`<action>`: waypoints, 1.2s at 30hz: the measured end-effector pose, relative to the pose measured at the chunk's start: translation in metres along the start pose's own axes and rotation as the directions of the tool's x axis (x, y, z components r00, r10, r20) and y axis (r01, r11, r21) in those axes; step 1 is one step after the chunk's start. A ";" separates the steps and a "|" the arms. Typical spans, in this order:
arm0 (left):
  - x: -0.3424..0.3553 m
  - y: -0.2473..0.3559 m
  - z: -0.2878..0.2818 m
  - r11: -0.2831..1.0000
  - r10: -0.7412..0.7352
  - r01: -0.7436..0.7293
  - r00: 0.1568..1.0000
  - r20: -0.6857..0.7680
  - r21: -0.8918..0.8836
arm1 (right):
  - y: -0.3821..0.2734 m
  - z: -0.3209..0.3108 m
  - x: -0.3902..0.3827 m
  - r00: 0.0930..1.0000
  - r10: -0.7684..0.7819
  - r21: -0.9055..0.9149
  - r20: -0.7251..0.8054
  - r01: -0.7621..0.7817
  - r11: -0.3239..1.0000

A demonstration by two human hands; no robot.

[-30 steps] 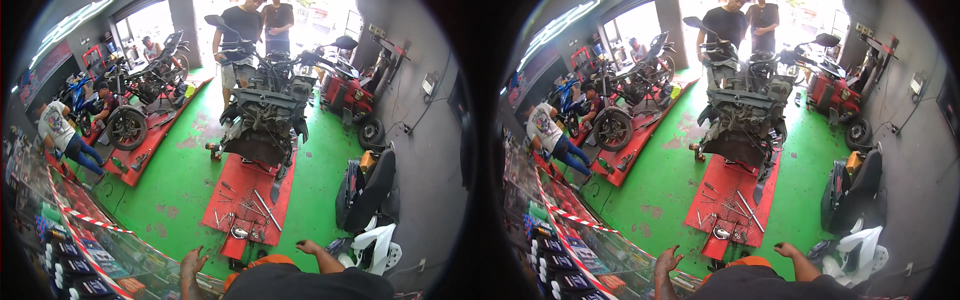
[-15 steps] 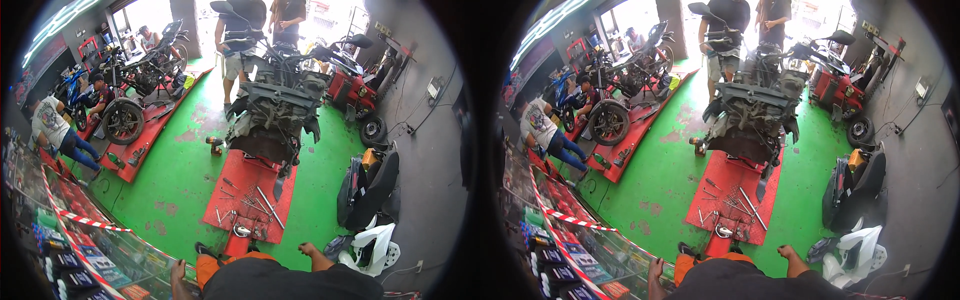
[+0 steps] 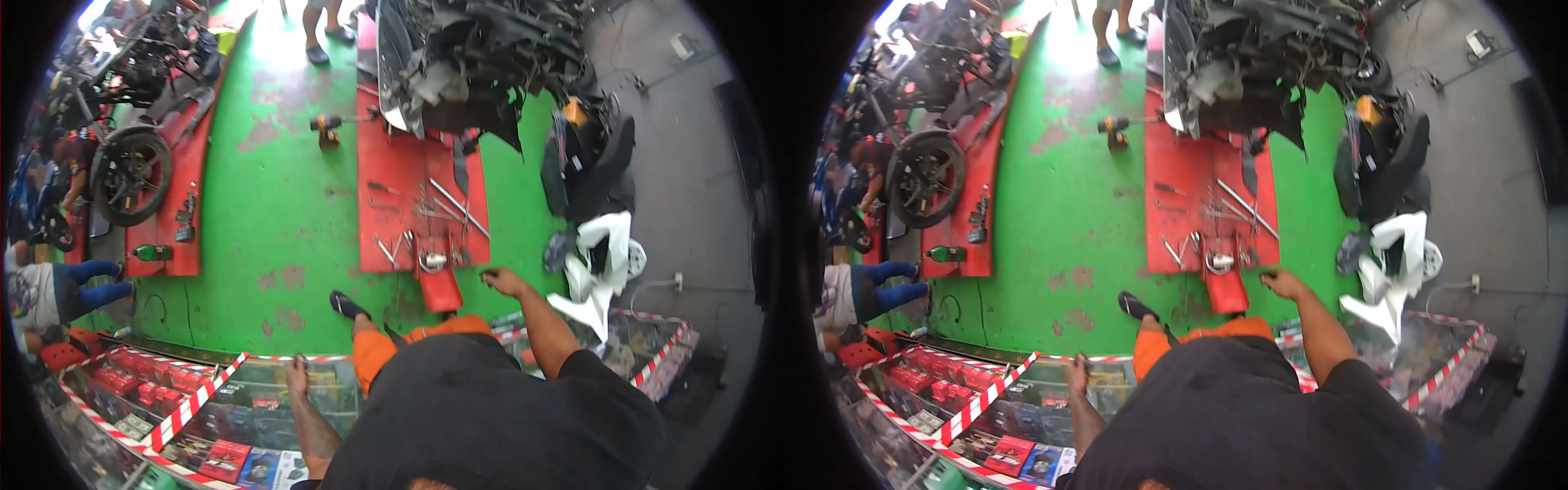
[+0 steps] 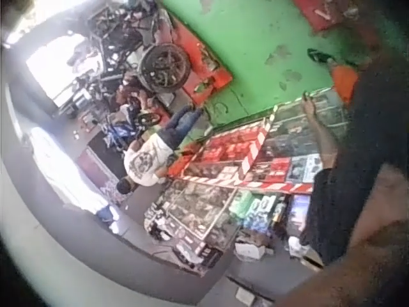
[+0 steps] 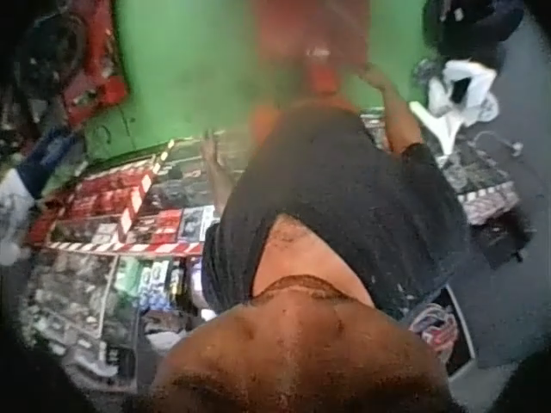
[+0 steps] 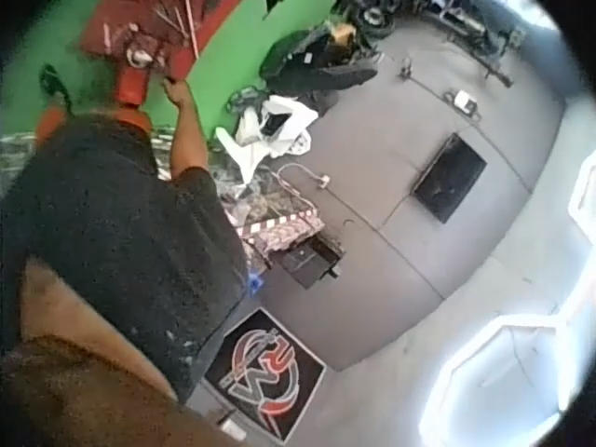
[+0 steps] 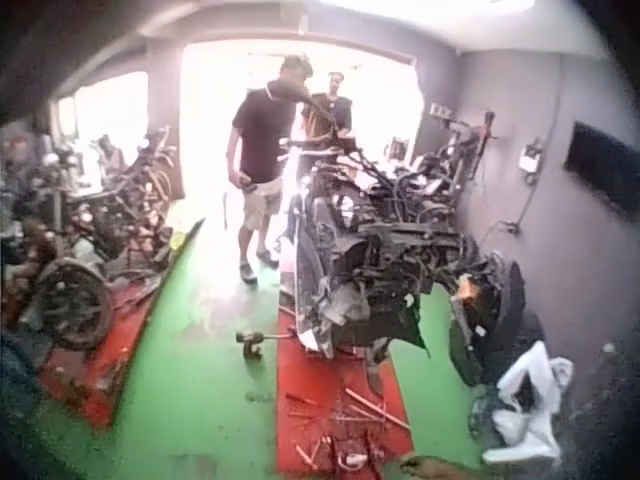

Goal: Dismantling and repairing components of a motorcycle on a lift.

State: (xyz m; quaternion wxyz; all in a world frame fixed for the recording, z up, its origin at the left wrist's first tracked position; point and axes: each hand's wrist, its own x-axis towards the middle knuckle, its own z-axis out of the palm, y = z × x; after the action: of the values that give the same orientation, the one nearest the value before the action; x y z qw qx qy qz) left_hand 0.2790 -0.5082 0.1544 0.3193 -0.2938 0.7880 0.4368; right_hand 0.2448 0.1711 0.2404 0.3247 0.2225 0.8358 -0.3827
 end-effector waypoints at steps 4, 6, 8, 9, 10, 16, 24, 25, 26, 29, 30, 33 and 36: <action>0.035 0.031 -0.082 0.955 0.094 -0.133 0.984 -0.154 -0.266 | -0.070 0.015 -0.025 0.997 0.050 0.061 -0.066 -0.046 0.997; 0.058 0.035 -0.119 0.996 0.057 -0.058 0.998 -0.009 -0.071 | -0.079 0.031 -0.044 0.990 0.101 0.059 -0.097 -0.096 0.994; 0.084 -0.008 -0.159 0.999 -0.022 0.025 0.997 0.067 -0.043 | -0.093 0.047 -0.055 0.986 0.123 0.091 -0.113 -0.113 0.989; 0.091 -0.024 -0.170 0.995 -0.089 0.094 0.984 0.153 -0.026 | -0.090 0.056 -0.058 0.986 0.128 0.098 -0.103 -0.118 0.988; 0.094 -0.022 -0.162 0.996 -0.084 0.087 0.981 0.177 -0.014 | -0.073 0.068 -0.066 0.984 0.148 0.067 -0.100 -0.142 0.988; 0.092 -0.001 -0.137 0.985 -0.168 0.159 0.968 0.188 0.061 | -0.049 0.134 -0.097 0.949 0.312 0.112 -0.043 -0.306 0.945; 0.101 0.097 -0.142 0.984 0.002 -0.053 0.957 0.290 0.168 | -0.064 0.181 -0.004 0.959 0.282 0.160 0.029 -0.283 0.946; 0.106 0.116 -0.148 0.980 0.032 -0.086 0.956 0.291 0.178 | -0.066 0.181 0.016 0.959 0.283 0.174 0.028 -0.283 0.943; 0.111 0.141 -0.153 0.976 0.036 -0.100 0.951 0.306 0.195 | -0.060 0.186 0.034 0.954 0.300 0.245 0.008 -0.293 0.924; 0.123 0.179 -0.191 0.959 -0.043 -0.025 0.972 0.233 0.282 | -0.107 0.173 0.098 0.967 0.256 0.317 -0.011 -0.240 0.918; 0.127 0.187 -0.205 0.957 -0.044 -0.020 0.976 0.215 0.288 | -0.128 0.165 0.114 0.974 0.223 0.306 -0.040 -0.201 0.931; 0.156 0.231 -0.232 0.972 0.089 -0.102 0.993 0.074 0.211 | -0.164 0.141 0.164 0.992 0.119 0.316 -0.052 -0.096 0.944; 0.172 0.279 -0.235 0.983 0.117 -0.115 0.993 -0.008 0.140 | -0.201 0.115 0.197 0.998 0.023 0.242 -0.057 -0.008 0.970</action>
State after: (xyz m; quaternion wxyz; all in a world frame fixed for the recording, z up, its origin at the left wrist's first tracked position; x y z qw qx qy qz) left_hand -0.0936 -0.6215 0.2607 0.3064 -0.2279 0.8350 0.3962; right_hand 0.0266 -0.0169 0.1426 0.2731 0.2782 0.7906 -0.4722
